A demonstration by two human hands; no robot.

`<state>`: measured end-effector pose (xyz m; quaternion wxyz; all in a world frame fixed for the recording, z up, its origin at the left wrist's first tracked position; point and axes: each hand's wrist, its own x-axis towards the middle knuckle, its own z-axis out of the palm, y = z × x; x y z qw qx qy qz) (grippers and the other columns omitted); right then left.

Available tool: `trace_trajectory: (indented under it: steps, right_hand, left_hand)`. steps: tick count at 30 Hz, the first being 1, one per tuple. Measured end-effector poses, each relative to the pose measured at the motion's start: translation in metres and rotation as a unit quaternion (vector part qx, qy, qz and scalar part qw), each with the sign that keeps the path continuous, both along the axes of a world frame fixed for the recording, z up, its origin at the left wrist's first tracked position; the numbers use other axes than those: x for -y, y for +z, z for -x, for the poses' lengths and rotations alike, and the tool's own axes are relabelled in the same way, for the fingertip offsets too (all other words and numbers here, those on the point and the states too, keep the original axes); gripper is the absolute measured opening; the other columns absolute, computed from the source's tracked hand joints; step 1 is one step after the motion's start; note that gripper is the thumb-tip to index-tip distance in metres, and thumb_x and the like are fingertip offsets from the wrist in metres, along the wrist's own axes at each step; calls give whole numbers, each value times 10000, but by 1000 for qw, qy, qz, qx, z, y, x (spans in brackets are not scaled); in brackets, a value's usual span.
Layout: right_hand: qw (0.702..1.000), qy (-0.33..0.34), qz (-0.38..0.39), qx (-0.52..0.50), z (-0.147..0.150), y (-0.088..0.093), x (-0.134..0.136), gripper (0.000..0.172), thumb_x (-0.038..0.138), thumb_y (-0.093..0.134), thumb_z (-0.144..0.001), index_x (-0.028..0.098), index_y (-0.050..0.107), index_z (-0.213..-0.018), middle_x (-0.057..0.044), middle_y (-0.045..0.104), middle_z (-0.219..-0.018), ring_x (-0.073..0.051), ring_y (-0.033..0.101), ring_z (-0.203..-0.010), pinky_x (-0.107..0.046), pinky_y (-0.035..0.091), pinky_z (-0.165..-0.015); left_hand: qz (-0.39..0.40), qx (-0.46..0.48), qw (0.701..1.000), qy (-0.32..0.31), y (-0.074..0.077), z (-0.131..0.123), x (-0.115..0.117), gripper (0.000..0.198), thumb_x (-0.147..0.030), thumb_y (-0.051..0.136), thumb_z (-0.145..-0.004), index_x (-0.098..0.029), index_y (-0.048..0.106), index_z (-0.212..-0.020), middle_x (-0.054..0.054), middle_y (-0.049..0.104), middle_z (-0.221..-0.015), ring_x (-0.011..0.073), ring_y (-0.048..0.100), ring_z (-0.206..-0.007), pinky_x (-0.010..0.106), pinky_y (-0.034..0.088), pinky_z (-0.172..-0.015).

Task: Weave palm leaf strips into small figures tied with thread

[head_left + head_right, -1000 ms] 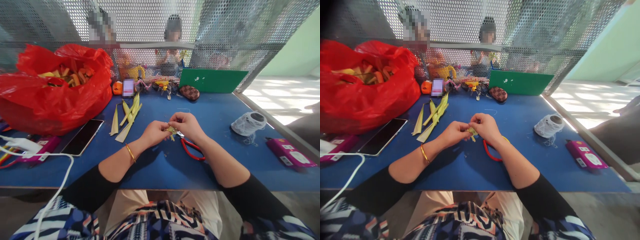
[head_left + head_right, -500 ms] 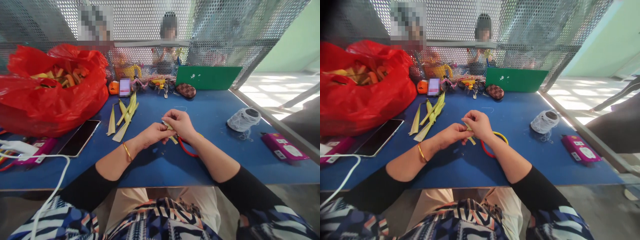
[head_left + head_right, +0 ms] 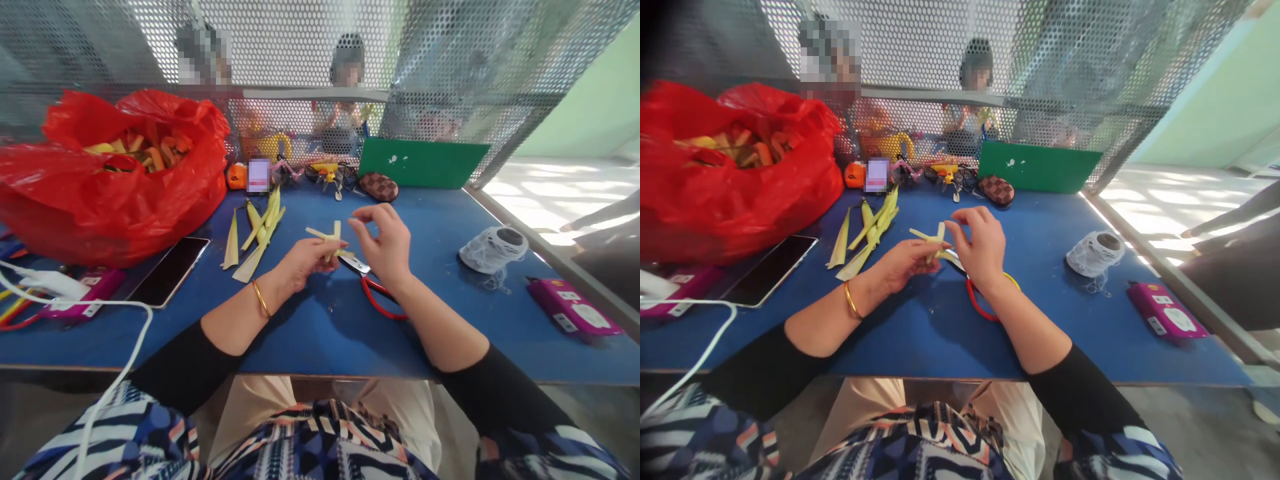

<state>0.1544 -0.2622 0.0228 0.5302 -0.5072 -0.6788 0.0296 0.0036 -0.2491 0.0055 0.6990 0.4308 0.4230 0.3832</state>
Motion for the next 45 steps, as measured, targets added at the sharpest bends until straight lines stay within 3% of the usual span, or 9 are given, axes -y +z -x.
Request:
trace_trajectory:
  steps: [2,5,8,12,17,28,33,39,45]
  right_hand:
    - [1000,-9,12,-5,4,1,6,261,349,556,-861,198,611,-656,-27,610,-678,-163,547,-682,-322,414,-711]
    - [981,71,164,-80,16,-8,11,285,398,612,-792,191,632,-597,3,568,-556,-129,475,-553,-293,360,-586]
    - [914,150,292,-238,29,-18,9,254,423,696,-671,180,670,-602,-1,616,-564,-128,517,-564,-285,386,-595]
    - [828,148,354,-408,36,-20,9,268,409,789,-541,174,693,-628,-6,641,-573,-128,570,-573,-279,421,-611]
    - [792,170,345,-473,34,-17,11,250,370,801,-529,184,661,-623,6,620,-575,-127,574,-591,-274,428,-625]
    - [891,227,258,-297,32,-19,13,210,325,600,-665,215,471,-541,46,415,-554,-112,357,-589,-257,320,-581]
    - [914,212,266,-219,22,-13,9,256,384,603,-714,214,477,-570,22,523,-585,-124,458,-610,-274,379,-607]
    - [932,158,189,-266,12,-11,-4,271,456,667,-728,226,528,-758,35,563,-671,-132,559,-623,-294,472,-641]
    - [954,143,186,-184,16,-15,2,205,389,612,-763,211,555,-678,30,546,-614,-119,494,-592,-268,411,-598]
  left_hand:
    - [-6,40,995,89,3,2,-5,237,-309,812,-636,-144,758,-798,10,646,-676,91,595,-625,229,463,-647]
    - [-40,97,981,164,5,0,-6,236,-309,808,-644,-142,759,-802,11,661,-681,90,599,-650,206,452,-633]
    - [-49,126,977,168,4,-7,-1,305,-360,818,-640,-135,762,-837,10,654,-641,96,566,-594,212,425,-556]
    - [-52,129,977,162,1,-14,5,362,-384,832,-638,-127,764,-883,42,694,-697,116,589,-618,217,411,-528]
    - [-49,144,983,100,0,-10,1,359,-287,837,-640,-128,764,-953,65,738,-786,123,624,-661,238,459,-605]
    - [-95,147,980,91,4,-1,-4,292,-270,818,-637,-115,738,-871,74,739,-766,147,651,-665,258,470,-628]
    - [-80,144,980,109,7,2,-7,269,-211,792,-644,-125,732,-892,45,723,-740,113,615,-617,244,468,-615]
    - [-56,134,988,57,12,4,-5,144,-145,716,-654,-139,732,-797,3,662,-666,100,600,-602,272,523,-693]
    - [-41,73,996,24,12,4,0,262,-251,788,-635,-145,695,-855,0,640,-658,111,598,-576,229,468,-540]
